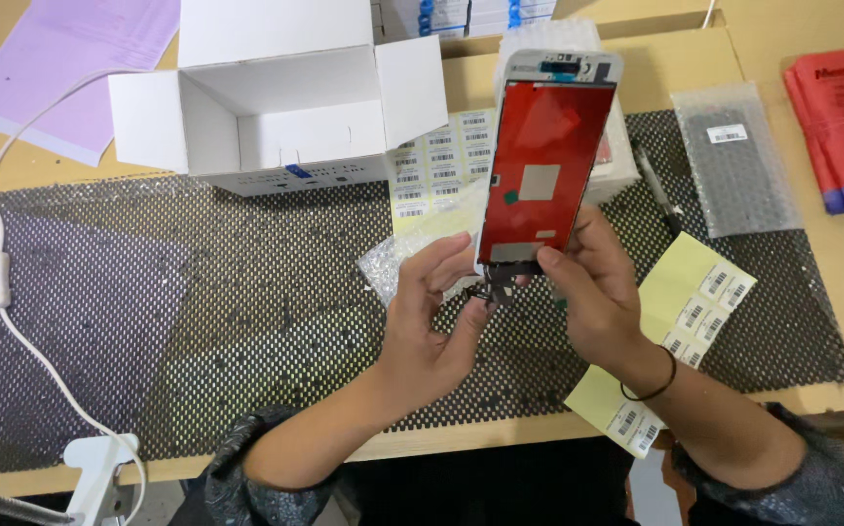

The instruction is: The person opens a white box labeled 'GLASS PRODUCTS' and removes bubble-wrapped items. They unwrap a smartphone screen assembly and inspect it by hand, turning it over and touching the edges and connectors.

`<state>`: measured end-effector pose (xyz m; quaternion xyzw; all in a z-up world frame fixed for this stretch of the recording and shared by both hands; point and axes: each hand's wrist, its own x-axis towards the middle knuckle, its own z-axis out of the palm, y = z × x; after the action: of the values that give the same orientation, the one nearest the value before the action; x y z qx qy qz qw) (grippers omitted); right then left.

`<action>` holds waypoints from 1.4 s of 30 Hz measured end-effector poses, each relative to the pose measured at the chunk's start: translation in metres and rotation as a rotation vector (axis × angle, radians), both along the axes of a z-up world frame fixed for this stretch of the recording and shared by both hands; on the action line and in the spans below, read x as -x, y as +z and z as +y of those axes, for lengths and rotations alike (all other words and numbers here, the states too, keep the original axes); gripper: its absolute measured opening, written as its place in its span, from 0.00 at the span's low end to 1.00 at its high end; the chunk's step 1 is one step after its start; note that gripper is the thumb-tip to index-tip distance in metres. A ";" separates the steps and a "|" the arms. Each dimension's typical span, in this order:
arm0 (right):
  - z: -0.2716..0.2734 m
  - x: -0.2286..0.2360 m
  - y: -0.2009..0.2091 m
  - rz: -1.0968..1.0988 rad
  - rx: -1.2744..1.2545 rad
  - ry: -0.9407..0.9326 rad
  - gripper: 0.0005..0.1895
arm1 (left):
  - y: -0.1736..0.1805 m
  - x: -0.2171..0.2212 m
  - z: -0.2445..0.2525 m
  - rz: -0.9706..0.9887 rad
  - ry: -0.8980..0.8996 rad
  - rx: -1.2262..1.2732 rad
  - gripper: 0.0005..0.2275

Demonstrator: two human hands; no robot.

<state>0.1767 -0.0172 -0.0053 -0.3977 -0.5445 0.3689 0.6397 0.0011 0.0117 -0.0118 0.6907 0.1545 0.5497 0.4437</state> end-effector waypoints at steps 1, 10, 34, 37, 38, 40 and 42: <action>0.002 0.001 0.000 0.000 -0.006 -0.002 0.15 | 0.002 -0.001 0.001 0.000 -0.002 -0.006 0.23; 0.000 0.006 0.003 -0.017 0.022 0.092 0.15 | -0.003 0.005 0.006 0.189 0.201 -0.180 0.11; 0.001 -0.011 -0.008 -0.051 0.146 0.167 0.21 | 0.001 -0.001 -0.001 0.241 0.229 -0.345 0.13; -0.001 -0.012 -0.006 -0.047 0.115 0.207 0.28 | 0.005 0.000 -0.002 0.234 0.210 -0.345 0.16; 0.000 -0.014 -0.002 -0.102 0.090 0.225 0.32 | 0.003 -0.001 -0.002 0.218 0.204 -0.328 0.17; -0.001 -0.016 0.000 -0.157 0.065 0.246 0.35 | 0.000 0.000 -0.001 0.203 0.199 -0.310 0.19; -0.003 -0.014 -0.004 -0.153 0.075 0.232 0.38 | 0.000 0.001 0.000 0.204 0.190 -0.287 0.22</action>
<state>0.1911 -0.0197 -0.0096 -0.3827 -0.6199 0.4290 0.5342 0.0002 0.0121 -0.0121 0.7812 0.1832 0.5328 0.2688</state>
